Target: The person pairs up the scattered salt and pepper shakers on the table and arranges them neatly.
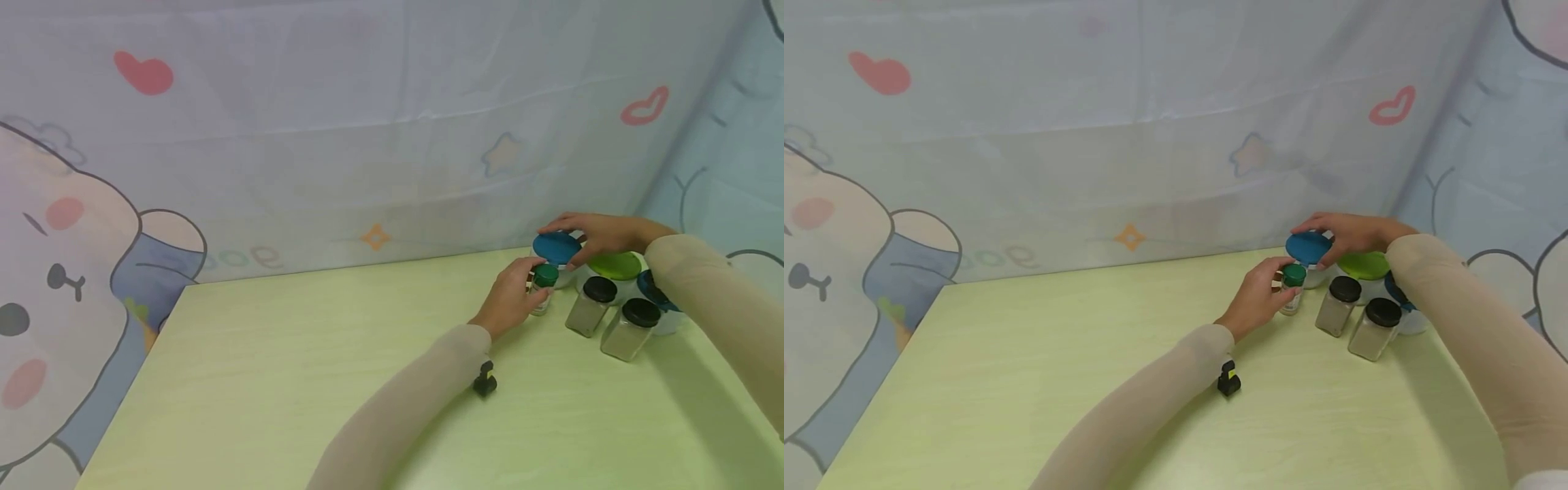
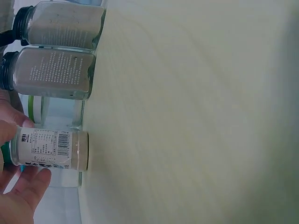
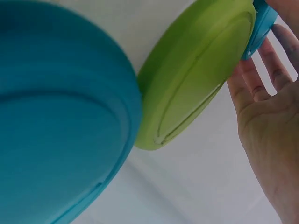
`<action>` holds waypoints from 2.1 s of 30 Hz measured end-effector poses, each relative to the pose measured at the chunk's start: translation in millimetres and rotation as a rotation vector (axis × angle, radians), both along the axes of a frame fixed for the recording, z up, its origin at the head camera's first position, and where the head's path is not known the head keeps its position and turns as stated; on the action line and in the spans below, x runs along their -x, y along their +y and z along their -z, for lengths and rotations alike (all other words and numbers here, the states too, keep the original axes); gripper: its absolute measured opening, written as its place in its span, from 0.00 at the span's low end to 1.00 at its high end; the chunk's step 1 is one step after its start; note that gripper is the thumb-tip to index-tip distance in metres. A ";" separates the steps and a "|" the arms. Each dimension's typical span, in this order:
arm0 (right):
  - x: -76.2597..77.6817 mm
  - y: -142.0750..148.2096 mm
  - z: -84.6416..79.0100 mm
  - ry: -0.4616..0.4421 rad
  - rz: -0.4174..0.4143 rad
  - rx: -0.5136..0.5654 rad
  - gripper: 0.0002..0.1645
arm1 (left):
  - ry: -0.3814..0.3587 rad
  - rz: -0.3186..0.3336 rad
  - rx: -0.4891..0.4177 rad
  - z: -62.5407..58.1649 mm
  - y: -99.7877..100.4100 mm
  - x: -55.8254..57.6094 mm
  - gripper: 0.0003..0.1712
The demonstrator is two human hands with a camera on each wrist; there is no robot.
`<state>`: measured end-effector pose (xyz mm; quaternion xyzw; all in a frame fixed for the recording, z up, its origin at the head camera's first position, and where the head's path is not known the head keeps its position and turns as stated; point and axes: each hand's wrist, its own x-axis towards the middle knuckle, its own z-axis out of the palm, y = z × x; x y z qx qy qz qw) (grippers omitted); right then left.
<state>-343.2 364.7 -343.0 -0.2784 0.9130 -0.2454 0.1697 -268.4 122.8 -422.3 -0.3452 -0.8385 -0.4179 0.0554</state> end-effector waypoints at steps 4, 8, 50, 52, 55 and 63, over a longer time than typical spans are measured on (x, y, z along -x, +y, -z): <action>-0.4 -1.7 -0.5 0.000 0.005 -0.007 0.49 | -0.013 -0.019 0.020 -1.9 1.9 0.9 0.29; -0.6 -1.6 -1.0 -0.005 0.008 -0.013 0.50 | -0.048 -0.024 0.020 -4.8 3.5 1.5 0.27; -2.9 -0.4 1.4 -0.029 0.053 -0.062 0.51 | -0.193 -0.010 -0.038 -5.9 7.4 3.7 0.22; -3.7 -0.2 1.0 -0.031 0.053 -0.054 0.51 | -0.200 -0.010 -0.041 -6.4 7.4 3.4 0.22; -4.0 -0.2 1.2 -0.026 0.050 -0.050 0.51 | -0.207 -0.013 -0.036 -7.1 7.2 3.0 0.22; -1.5 -0.7 1.8 0.001 0.044 -0.084 0.52 | -0.202 -0.011 -0.029 -8.2 6.5 2.3 0.22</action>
